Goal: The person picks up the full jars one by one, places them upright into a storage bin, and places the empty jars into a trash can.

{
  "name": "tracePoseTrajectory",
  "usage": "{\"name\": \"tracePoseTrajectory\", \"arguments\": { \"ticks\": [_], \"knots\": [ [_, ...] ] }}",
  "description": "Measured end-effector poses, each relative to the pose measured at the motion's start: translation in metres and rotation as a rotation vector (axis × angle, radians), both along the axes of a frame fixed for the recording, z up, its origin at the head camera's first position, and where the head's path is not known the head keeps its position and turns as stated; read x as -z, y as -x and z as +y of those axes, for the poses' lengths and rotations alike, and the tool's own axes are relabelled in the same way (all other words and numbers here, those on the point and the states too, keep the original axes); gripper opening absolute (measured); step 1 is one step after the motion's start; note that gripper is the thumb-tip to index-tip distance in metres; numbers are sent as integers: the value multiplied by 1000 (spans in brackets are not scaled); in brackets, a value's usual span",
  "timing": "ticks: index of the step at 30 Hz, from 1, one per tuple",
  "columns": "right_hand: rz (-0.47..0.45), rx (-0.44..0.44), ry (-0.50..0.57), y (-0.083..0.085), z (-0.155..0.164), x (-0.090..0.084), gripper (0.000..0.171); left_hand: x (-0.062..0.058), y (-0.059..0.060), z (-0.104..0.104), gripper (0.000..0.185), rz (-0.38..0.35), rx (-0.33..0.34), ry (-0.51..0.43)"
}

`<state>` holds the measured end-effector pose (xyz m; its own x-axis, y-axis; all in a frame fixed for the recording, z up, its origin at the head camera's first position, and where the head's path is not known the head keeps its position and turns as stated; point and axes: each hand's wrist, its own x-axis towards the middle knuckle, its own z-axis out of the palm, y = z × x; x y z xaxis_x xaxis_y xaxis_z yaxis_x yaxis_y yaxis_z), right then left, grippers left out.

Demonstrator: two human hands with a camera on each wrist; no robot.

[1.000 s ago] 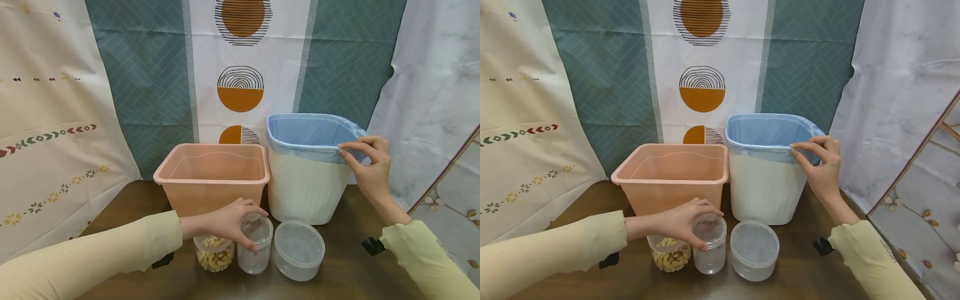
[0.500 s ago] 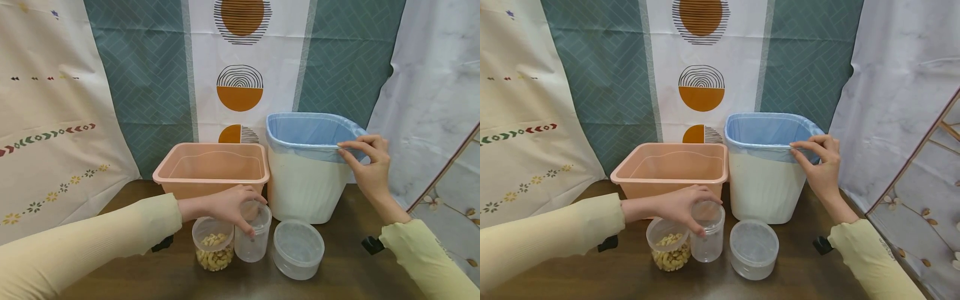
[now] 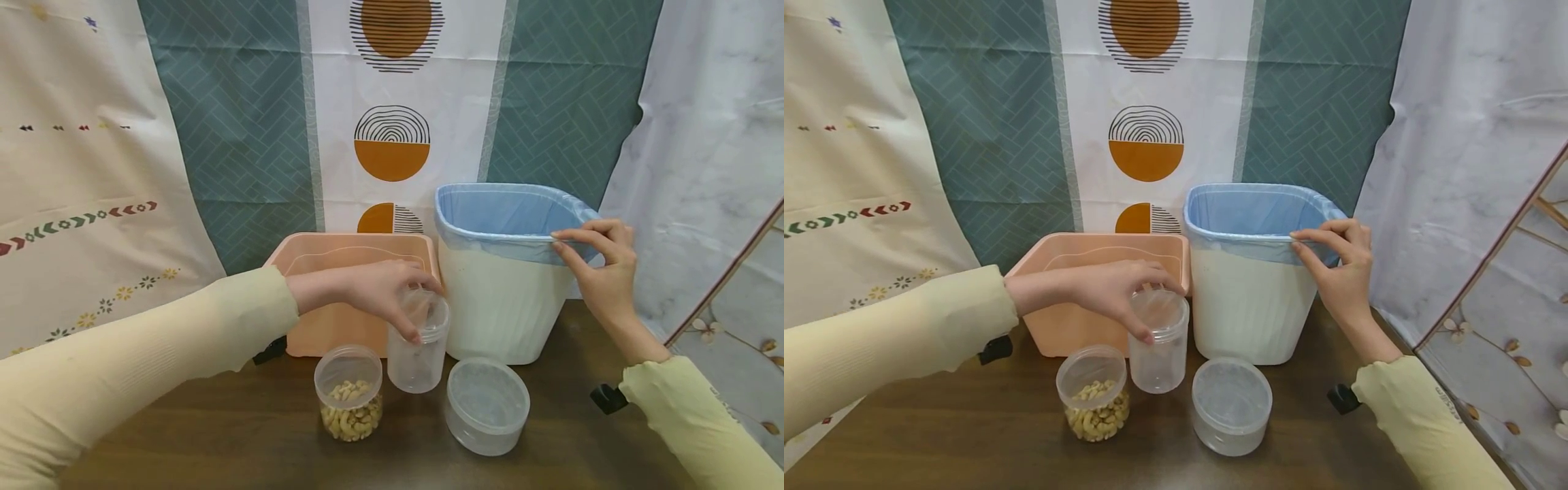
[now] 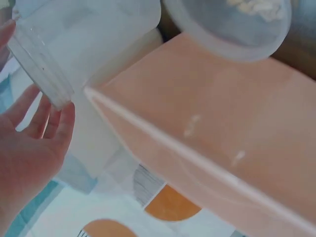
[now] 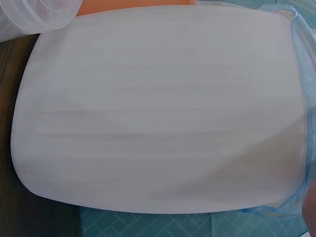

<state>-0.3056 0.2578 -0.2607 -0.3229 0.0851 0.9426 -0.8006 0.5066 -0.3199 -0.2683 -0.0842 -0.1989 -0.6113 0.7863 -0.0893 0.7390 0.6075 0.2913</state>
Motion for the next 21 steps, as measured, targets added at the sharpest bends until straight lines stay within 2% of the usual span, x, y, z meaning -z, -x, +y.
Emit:
{"name": "tracePoseTrajectory", "arguments": {
  "ticks": [8, 14, 21],
  "knots": [
    [4, -3, -6, 0, 1, 0, 17, -28, 6, -1, 71, 4, 2, 74],
    [14, -9, 5, -3, -2, -2, 15, -45, 12, -2, 67, 5, 44, 101],
    [23, -22, -3, -5, -3, -3, 16, -65, 12, -1, 68, -21, -13, 149]
  ]
}}
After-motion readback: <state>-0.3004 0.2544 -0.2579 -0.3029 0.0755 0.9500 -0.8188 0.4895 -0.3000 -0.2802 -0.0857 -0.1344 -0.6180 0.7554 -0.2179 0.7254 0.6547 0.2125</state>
